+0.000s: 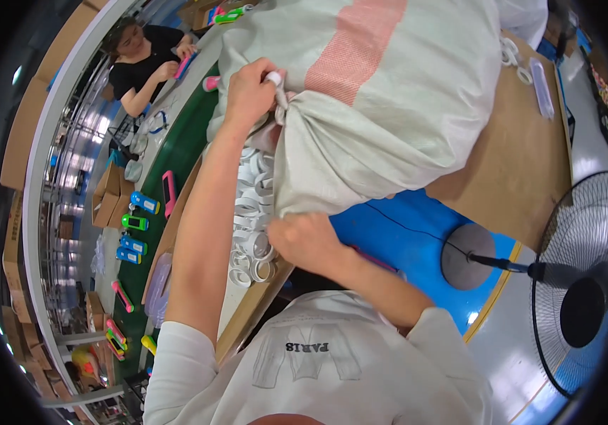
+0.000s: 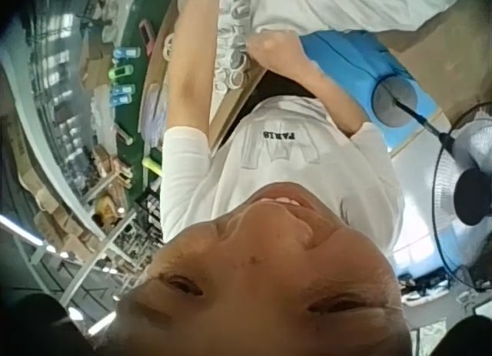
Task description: Assembling flashlights by attaching plastic rings to the front of the main bodies.
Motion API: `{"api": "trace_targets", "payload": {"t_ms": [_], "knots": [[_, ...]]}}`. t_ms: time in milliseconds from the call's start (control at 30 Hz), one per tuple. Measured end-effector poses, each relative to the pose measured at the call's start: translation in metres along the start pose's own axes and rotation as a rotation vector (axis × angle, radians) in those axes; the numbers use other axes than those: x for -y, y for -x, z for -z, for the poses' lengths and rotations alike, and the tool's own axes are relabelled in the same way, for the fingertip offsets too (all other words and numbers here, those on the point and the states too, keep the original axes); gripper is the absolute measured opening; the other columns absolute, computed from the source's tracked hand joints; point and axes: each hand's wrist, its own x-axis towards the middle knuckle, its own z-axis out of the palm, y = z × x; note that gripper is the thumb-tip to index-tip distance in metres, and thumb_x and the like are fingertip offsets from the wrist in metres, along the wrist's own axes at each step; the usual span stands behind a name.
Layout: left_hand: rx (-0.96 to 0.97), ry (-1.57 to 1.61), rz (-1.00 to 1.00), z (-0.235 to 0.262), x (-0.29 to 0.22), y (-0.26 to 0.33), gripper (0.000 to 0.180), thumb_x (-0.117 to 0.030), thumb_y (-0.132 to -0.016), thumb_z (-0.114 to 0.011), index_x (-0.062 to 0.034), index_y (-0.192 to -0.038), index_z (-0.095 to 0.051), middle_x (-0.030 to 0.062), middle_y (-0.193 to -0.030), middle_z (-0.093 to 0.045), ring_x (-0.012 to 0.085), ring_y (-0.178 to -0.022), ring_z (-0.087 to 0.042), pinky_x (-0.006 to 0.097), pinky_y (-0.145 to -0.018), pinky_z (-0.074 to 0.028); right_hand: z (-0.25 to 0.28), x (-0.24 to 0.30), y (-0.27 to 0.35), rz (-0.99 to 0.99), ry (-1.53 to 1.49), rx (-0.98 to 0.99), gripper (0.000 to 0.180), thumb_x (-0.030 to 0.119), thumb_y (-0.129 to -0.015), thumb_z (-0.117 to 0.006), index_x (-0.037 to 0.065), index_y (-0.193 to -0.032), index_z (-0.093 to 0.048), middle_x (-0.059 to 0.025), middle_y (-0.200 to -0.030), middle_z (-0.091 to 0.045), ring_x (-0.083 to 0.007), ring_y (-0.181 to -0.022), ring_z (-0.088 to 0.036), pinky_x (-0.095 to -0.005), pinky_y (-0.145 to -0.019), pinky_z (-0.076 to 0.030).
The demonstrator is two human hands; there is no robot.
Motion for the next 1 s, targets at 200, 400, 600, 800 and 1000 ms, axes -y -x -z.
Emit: {"api": "trace_targets", "payload": {"t_ms": [200,400,600,800,1000], "knots": [[-0.322,0.249,0.024,0.032,0.028,0.045,0.022,-0.02,-0.089,-0.064,0.0001,-0.098,-0.064,0.0083,-0.076,-0.066,0.0153,-0.068,-0.062,0.029,-0.062,-0.048,0.094,-0.039,-0.058,-0.074,-0.137,-0.161,0.023,0.014,-0.084,-0.065,0.002,-0.069,-0.053,-0.0123,-0.062,-0.052,-0.0277,-0.056,-0.054,-0.0377,-0.053,-0.042],[0.109,-0.025,0.165,0.021,-0.012,0.097,0.041,-0.039,-0.086,-0.064,-0.0001,-0.074,-0.061,0.0194,-0.063,-0.059,0.0406,-0.062,-0.059,0.046,-0.058,-0.044,0.086,-0.1,-0.162,-0.286,0.016,0.064,0.036,0.032,-0.089,-0.059,-0.002,-0.079,-0.064,-0.0158,-0.071,-0.064,-0.0321,-0.068,-0.062,-0.0397,-0.064,-0.048],[0.063,0.331,0.111,0.006,0.018,0.102,0.026,-0.026,-0.091,-0.056,-0.0001,-0.089,-0.062,0.0239,-0.067,-0.056,0.0398,-0.061,-0.054,0.04,-0.06,-0.044,0.071,-0.107,-0.191,-0.662,-0.073,0.569,0.051,0.045,-0.087,-0.059,-0.003,-0.071,-0.066,-0.0084,-0.065,-0.062,-0.0179,-0.061,-0.057,-0.0347,-0.058,-0.045],[0.056,0.352,0.047,0.005,0.016,0.107,0.028,-0.022,-0.094,-0.053,0.0029,-0.083,-0.059,0.0243,-0.07,-0.058,0.0414,-0.062,-0.055,0.041,-0.06,-0.045,0.042,-0.095,-0.168,-0.387,0.082,0.178,0.027,0.025,-0.086,-0.058,0.0,-0.075,-0.062,-0.0149,-0.068,-0.063,-0.0298,-0.063,-0.062,-0.0417,-0.059,-0.048],[-0.101,0.274,-0.044,0.014,0.007,0.104,0.013,-0.014,-0.088,-0.055,-0.0028,-0.084,-0.06,0.0231,-0.069,-0.058,0.0404,-0.066,-0.06,0.044,-0.058,-0.045,0.033,-0.082,-0.186,-0.21,0.422,-0.096,0.024,0.023,-0.085,-0.059,0.003,-0.071,-0.061,-0.0182,-0.071,-0.063,-0.038,-0.067,-0.062,-0.048,-0.061,-0.048]]}}
